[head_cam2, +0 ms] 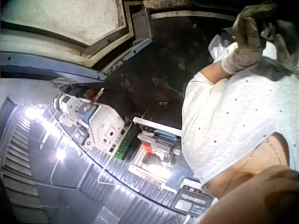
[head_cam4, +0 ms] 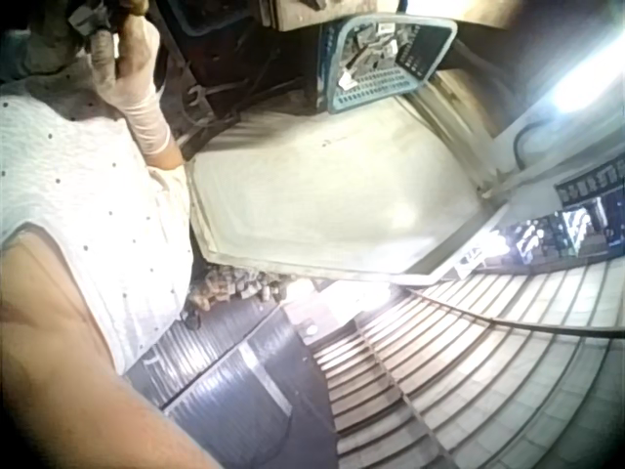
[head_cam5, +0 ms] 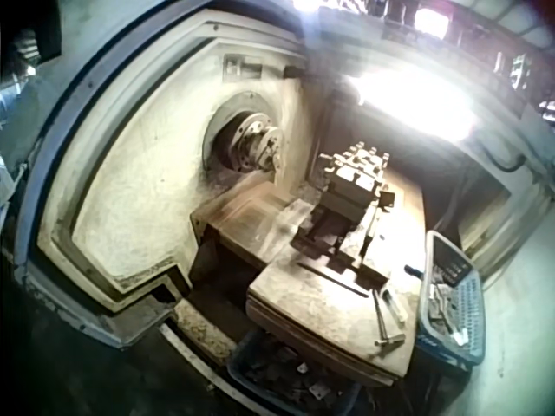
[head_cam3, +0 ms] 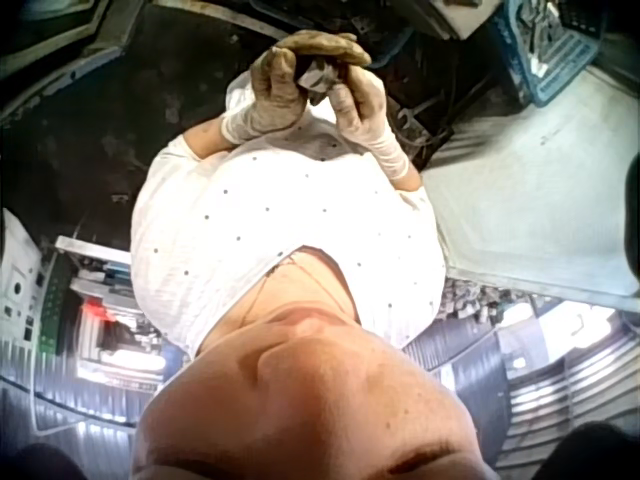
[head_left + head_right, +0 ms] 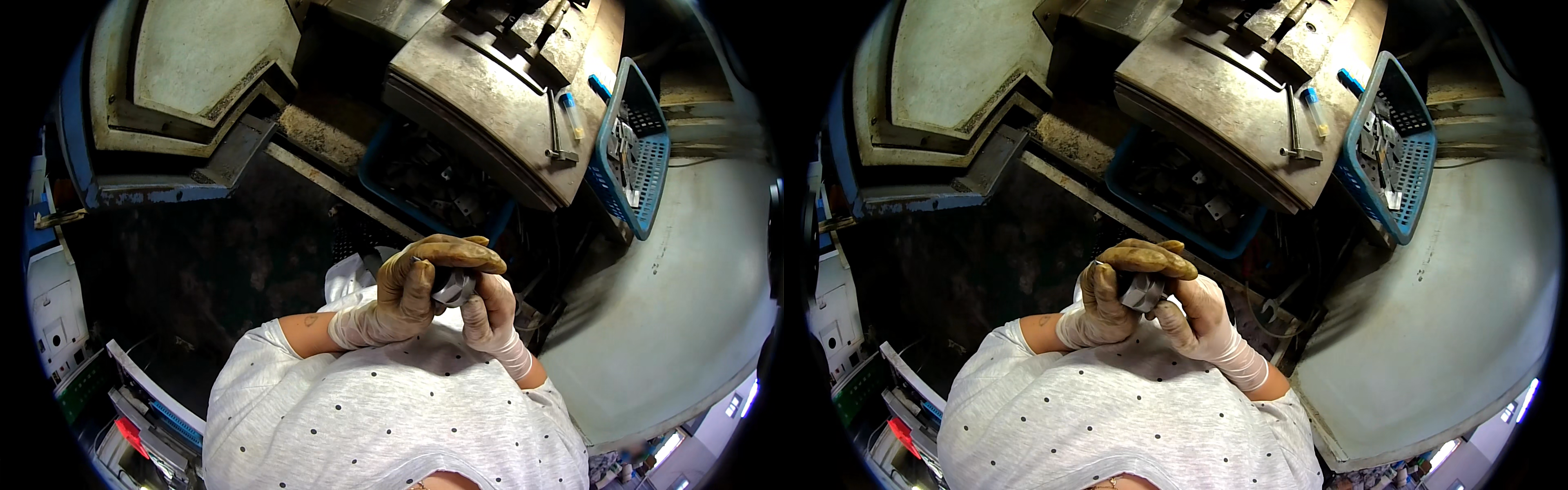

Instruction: The person assembles small metal parts on a lathe machine using a wrench and a screwdriver. They tighten bolts on a fixture, retrieve additional parts from a blue basket, and adjust components on the machine bed.

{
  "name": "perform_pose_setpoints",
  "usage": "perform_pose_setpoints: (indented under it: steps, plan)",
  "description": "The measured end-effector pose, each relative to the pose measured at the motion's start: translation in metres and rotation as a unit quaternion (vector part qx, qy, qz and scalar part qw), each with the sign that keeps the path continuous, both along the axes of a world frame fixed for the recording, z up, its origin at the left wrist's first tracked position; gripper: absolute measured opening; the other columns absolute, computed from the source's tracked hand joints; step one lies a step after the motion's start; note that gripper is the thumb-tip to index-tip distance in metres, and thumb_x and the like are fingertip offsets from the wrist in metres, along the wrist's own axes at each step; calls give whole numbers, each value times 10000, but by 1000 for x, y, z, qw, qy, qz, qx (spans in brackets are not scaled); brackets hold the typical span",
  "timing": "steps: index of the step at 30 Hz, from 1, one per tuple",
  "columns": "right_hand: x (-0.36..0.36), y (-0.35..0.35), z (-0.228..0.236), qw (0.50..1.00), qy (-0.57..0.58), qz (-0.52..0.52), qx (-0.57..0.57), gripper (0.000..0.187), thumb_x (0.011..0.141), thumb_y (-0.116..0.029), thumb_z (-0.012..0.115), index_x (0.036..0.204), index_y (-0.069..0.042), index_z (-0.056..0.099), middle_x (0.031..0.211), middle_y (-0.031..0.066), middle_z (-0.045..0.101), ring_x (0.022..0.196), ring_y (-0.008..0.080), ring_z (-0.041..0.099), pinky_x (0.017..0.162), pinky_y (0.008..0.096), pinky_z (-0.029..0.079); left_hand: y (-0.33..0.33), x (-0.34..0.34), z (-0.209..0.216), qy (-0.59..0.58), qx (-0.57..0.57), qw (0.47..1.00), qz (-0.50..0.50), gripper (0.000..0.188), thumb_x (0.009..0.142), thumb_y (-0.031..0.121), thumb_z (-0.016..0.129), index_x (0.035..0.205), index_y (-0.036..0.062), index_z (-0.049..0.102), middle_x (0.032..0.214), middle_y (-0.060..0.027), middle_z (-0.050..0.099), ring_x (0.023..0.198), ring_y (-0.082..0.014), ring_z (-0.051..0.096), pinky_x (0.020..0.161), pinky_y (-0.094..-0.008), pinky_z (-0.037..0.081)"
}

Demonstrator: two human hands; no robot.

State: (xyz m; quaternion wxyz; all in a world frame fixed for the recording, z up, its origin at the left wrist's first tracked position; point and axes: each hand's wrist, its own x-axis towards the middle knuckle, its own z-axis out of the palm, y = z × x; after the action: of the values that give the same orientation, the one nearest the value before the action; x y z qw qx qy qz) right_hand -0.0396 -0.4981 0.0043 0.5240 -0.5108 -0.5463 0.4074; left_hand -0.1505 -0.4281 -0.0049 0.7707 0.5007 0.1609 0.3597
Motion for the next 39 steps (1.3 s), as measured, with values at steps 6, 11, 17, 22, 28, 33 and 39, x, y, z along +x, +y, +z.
perform_pose_setpoints:
  steps: [6, 11, 17, 22, 28, 33, 39]
  plan:
    - [-8, -2, -2, 961, 257, -9, -105, 363, 832, -324, 456, 802, 35, 503, 655, 74, 543, 546, 134, 527, 485, 229, 431, 14, -16, 6, 58, -69, 986, -143, 683, 777, 591, 269, 1116, 21, 430, 1006, -110, 530, 841, -160, 538, 673, -248, 460]
    - [-4, 1, 1, 898, 403, -16, -178, 443, 785, -397, 508, 815, 45, 511, 694, 107, 545, 538, 156, 526, 442, 239, 432, 20, -9, 2, -15, 9, 993, -121, 686, 768, 573, 318, 1178, 24, 366, 1127, -147, 454, 996, -212, 486, 762, -294, 444]
    - [-11, 6, 7, 930, 286, -107, -203, 554, 742, -487, 457, 774, 63, 511, 588, 112, 532, 402, 143, 490, 334, 214, 388, 18, -10, -8, -61, 9, 988, -144, 635, 773, 351, 511, 1258, 44, 239, 1227, -162, 349, 1098, -228, 409, 807, -279, 426]
    - [-7, 1, 8, 931, 315, -41, -179, 462, 790, -423, 486, 793, 38, 498, 708, 112, 541, 546, 154, 518, 440, 233, 418, 16, -13, -5, -105, -35, 982, -151, 632, 770, 233, 549, 1270, 46, 211, 1245, -151, 329, 1114, -218, 389, 751, -231, 450]
    - [-9, -3, 5, 938, 300, -45, -168, 439, 808, -404, 470, 813, 35, 489, 673, 96, 523, 521, 136, 491, 435, 227, 394, 11, -15, -5, -122, -84, 979, -141, 549, 819, 350, 433, 1254, 59, 269, 1205, -138, 394, 1072, -220, 435, 845, -303, 398]
    - [-14, -5, 2, 937, 302, -36, -172, 429, 817, -393, 461, 816, 36, 480, 650, 90, 516, 510, 123, 478, 447, 214, 383, 7, -20, -5, -74, -109, 985, -110, 460, 843, 390, 351, 1155, 59, 419, 1132, -140, 466, 1059, -232, 448, 888, -354, 360]
    - [-16, -12, -1, 930, 322, -34, -174, 432, 816, -396, 462, 858, 33, 486, 648, 80, 518, 533, 125, 490, 468, 221, 401, 1, -22, 1, -56, -90, 990, -94, 446, 855, 388, 339, 1131, 53, 441, 1113, -142, 479, 1007, -204, 476, 813, -312, 420]
